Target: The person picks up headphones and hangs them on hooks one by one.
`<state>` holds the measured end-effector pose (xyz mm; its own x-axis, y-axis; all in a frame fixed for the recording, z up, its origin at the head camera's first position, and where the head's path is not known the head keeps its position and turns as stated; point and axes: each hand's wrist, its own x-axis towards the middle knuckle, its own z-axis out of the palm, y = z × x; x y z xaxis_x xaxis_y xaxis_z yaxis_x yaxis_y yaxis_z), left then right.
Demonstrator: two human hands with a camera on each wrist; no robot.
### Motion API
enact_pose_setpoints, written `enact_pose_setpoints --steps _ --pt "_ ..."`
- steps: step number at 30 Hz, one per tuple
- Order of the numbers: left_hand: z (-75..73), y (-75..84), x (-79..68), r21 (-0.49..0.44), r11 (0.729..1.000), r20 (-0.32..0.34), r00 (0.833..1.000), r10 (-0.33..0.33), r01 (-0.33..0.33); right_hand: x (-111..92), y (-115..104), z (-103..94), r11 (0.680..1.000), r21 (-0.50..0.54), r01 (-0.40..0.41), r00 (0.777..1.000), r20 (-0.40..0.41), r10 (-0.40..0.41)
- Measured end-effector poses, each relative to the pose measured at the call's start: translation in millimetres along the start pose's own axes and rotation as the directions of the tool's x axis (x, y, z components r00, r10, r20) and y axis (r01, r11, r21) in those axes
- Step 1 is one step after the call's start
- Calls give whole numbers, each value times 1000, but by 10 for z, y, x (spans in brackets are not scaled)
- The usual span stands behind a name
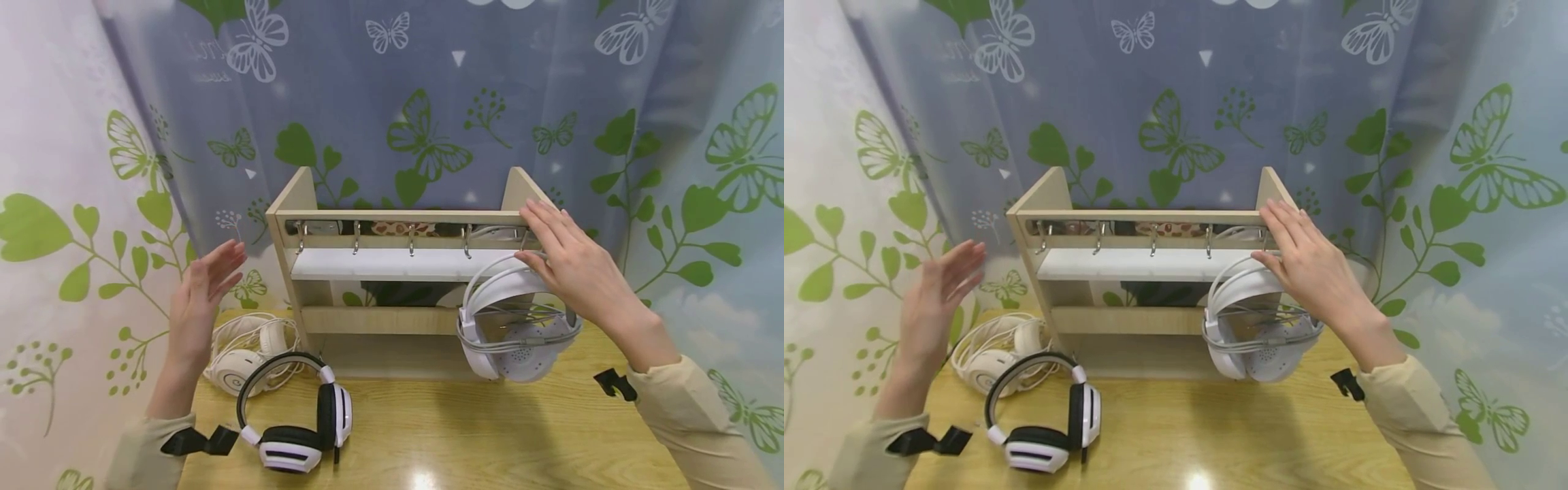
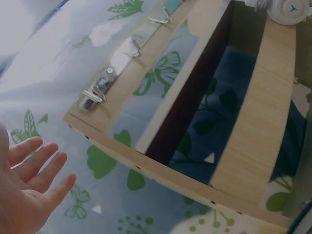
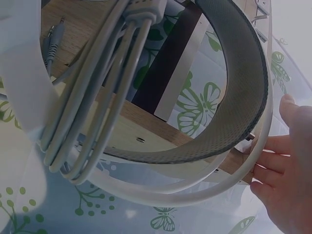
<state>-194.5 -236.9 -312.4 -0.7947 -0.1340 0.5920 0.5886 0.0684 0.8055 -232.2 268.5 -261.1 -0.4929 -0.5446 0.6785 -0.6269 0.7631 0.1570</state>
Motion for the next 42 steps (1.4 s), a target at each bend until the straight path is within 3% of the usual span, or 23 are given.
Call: enact_pose_setpoints --steps 21,31,42 --pt "-330 -599 -492 84 985 46 986 -158 154 13 -10 -8 1000 3 2 1000 -7 -2" --pt "-452 -849 -780 137 961 3 970 -242 240 -8 8 -15 1000 0 0 1000 -6 0" --pt "-555 -1010 -983 198 929 -23 949 -315 313 -5 13 -4 1000 0 0 1000 -3 0"
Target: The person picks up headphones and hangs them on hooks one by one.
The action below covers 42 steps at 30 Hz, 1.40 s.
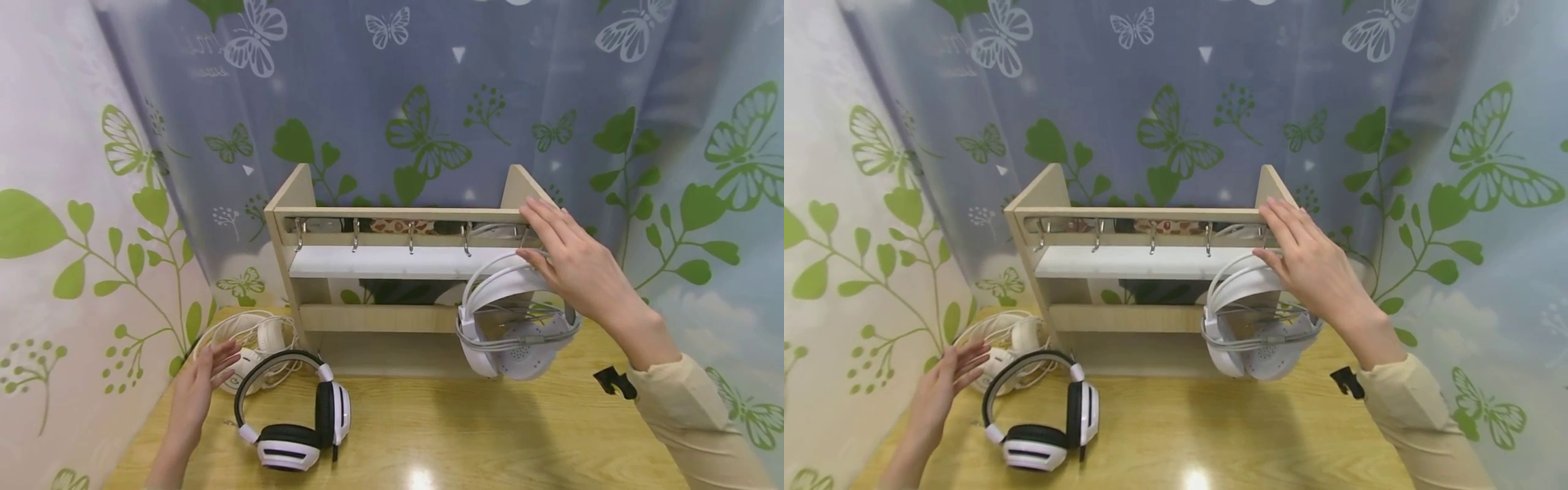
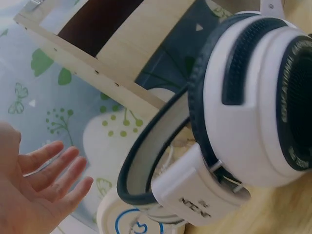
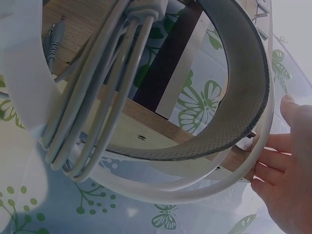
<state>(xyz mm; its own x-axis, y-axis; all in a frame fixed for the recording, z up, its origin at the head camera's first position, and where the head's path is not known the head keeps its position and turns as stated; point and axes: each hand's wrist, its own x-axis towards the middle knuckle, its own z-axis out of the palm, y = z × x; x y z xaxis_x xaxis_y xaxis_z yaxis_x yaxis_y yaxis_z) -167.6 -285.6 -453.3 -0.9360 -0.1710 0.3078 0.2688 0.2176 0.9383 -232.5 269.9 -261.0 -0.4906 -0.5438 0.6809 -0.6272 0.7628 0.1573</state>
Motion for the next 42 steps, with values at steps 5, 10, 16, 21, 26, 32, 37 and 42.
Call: enact_pose_setpoints --steps 5,10,16,21,26,32,37,42 --pt "-30 -59 -57 70 996 -15 998 -55 56 -17 -2 9 1000 3 -2 1000 4 2" --pt "-59 -119 -75 128 985 -13 993 -118 118 -24 2 4 1000 0 -1 1000 -1 1" --pt "-74 -193 -105 206 965 -13 987 -163 162 -22 8 -6 1000 3 -2 1000 -1 2" --pt "-91 -245 -128 228 954 -24 981 -193 193 -22 7 -9 1000 6 0 1000 -4 0" --pt "-99 -289 -134 253 945 -18 978 -210 207 -13 8 -8 1000 12 2 1000 -9 -2" --pt "-115 -332 -133 282 923 4 961 -276 264 -6 12 -5 1000 6 -1 1000 -1 1" --pt "-108 -333 -138 298 887 31 925 -379 353 -6 12 2 1000 5 -2 1000 4 2" --pt "-75 -357 -172 294 870 73 898 -434 396 4 7 1 1000 11 1 1000 0 -1"
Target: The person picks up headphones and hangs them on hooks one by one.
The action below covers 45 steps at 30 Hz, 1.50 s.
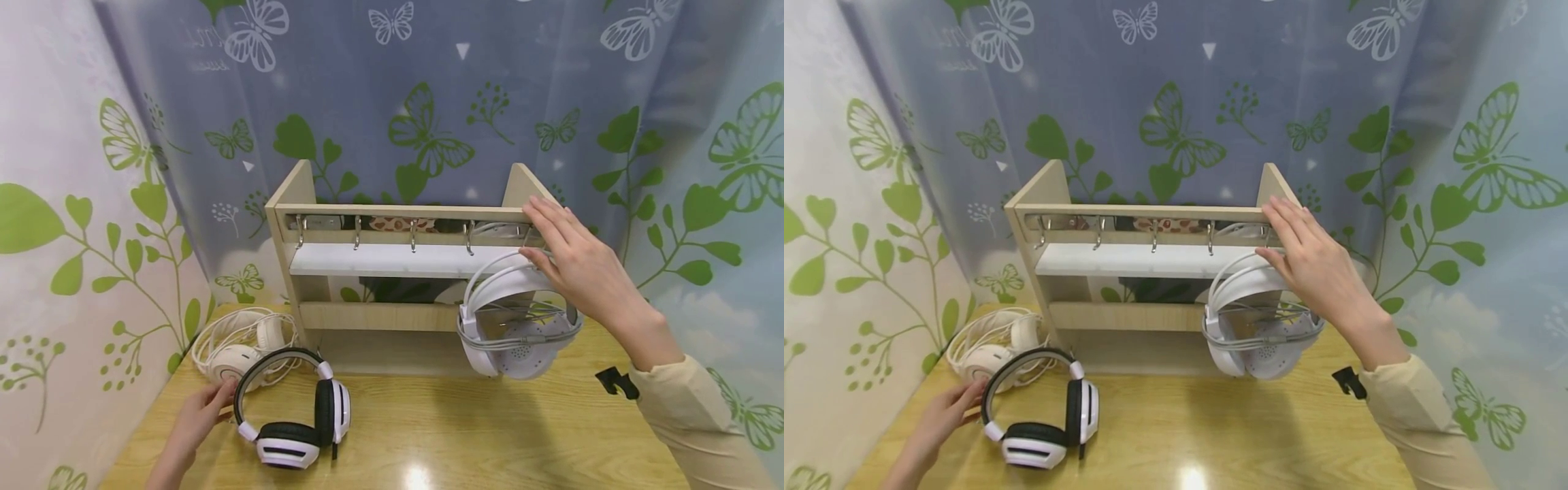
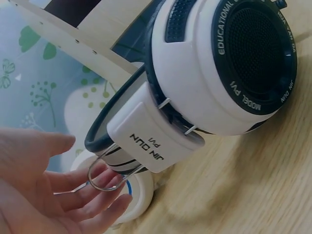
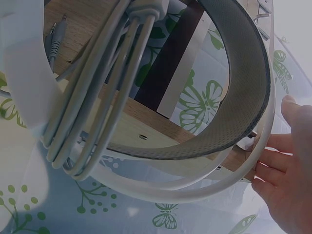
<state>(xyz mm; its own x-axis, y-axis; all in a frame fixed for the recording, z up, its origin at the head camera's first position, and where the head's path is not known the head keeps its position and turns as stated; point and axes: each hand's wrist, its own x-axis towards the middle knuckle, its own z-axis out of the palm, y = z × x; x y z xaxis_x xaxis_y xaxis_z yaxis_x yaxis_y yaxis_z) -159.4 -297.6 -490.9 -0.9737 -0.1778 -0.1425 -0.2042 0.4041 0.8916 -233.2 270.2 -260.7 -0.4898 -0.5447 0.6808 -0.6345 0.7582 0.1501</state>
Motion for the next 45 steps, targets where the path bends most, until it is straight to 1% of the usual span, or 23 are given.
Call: enact_pose_setpoints --steps 4,9,15,18,22,30,38,42,45 --pt "34 -25 -1 -9 1000 31 999 -11 12 3 0 2 1000 0 1 1000 -3 -1" --pt "57 -53 10 -34 999 40 999 -19 21 -2 0 7 1000 -1 4 1000 -5 -4" --pt "72 -44 17 -36 999 65 997 -38 40 -12 5 8 1000 -8 -2 1000 -4 2" --pt "86 -42 6 -51 997 74 996 -49 53 -14 6 9 1000 -6 -3 1000 -4 3" --pt "107 -53 -9 -82 995 86 995 -44 51 -16 -1 8 1000 2 -3 1000 -5 3" --pt "115 -74 6 -87 995 109 993 -40 49 -9 -7 4 1000 3 -7 1000 -3 8" --pt "104 -47 -14 -93 994 102 994 -42 51 -2 -9 3 1000 2 -1 1000 -3 1" --pt "113 -17 -30 -101 994 86 996 -24 33 -2 -5 6 1000 4 1 1000 -9 -1" --pt "126 10 -48 -112 994 71 997 1 7 -1 -2 9 1000 3 -1 1000 -12 1"
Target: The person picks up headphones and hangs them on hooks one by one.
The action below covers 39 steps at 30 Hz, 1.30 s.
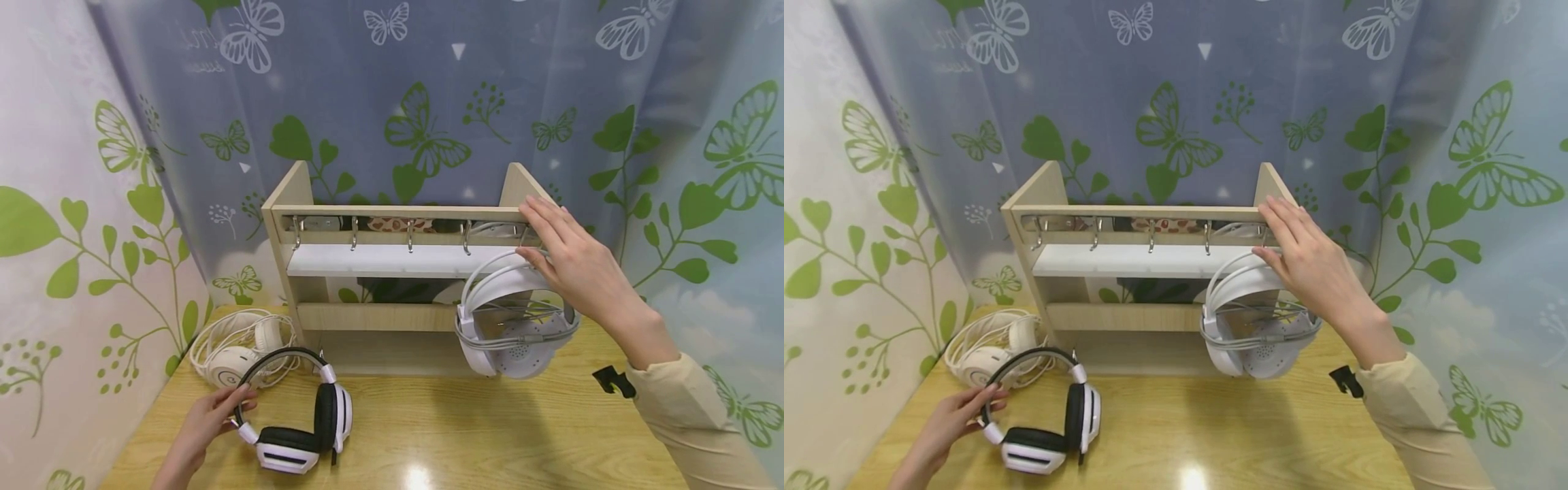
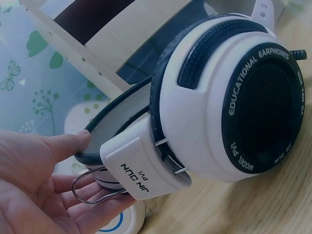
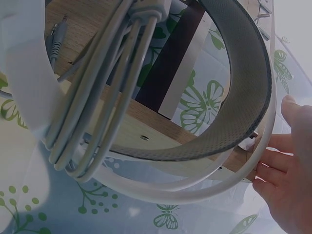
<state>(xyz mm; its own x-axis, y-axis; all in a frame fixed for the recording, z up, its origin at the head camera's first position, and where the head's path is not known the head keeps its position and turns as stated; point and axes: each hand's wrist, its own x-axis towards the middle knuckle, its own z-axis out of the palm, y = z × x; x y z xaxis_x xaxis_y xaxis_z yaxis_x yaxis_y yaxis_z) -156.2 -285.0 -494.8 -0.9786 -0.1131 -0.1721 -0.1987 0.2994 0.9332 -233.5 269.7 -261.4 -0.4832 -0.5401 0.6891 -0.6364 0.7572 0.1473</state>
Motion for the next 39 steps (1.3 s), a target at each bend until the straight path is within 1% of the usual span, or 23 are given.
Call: enact_pose_setpoints --steps 5,8,12,15,19,22,26,29,39 --pt "27 45 -4 -11 999 -10 999 53 -53 0 -2 7 1000 -4 -8 1000 3 8" --pt "35 75 8 -16 997 -1 998 70 -70 -3 -1 11 1000 -8 -7 1000 3 7" --pt "45 142 17 -5 998 23 998 65 -65 -7 2 17 1000 -9 -2 1000 -5 2" --pt "65 217 8 16 998 23 998 62 -63 -7 3 23 1000 -6 -1 1000 -11 1" --pt "99 323 -15 62 995 13 997 79 -80 -10 1 25 1000 -8 -3 1000 -13 3" --pt "126 389 -25 87 991 21 994 104 -106 -11 -2 23 1000 -8 -1 1000 -16 1" --pt "167 461 -25 86 985 41 988 149 -152 -12 -2 19 1000 -5 0 1000 -24 0" --pt "191 501 -15 87 982 48 985 167 -170 -16 1 19 1000 -4 0 1000 -30 0" --pt "235 547 24 107 967 48 973 227 -231 -13 7 26 1000 -3 -2 1000 -24 2"
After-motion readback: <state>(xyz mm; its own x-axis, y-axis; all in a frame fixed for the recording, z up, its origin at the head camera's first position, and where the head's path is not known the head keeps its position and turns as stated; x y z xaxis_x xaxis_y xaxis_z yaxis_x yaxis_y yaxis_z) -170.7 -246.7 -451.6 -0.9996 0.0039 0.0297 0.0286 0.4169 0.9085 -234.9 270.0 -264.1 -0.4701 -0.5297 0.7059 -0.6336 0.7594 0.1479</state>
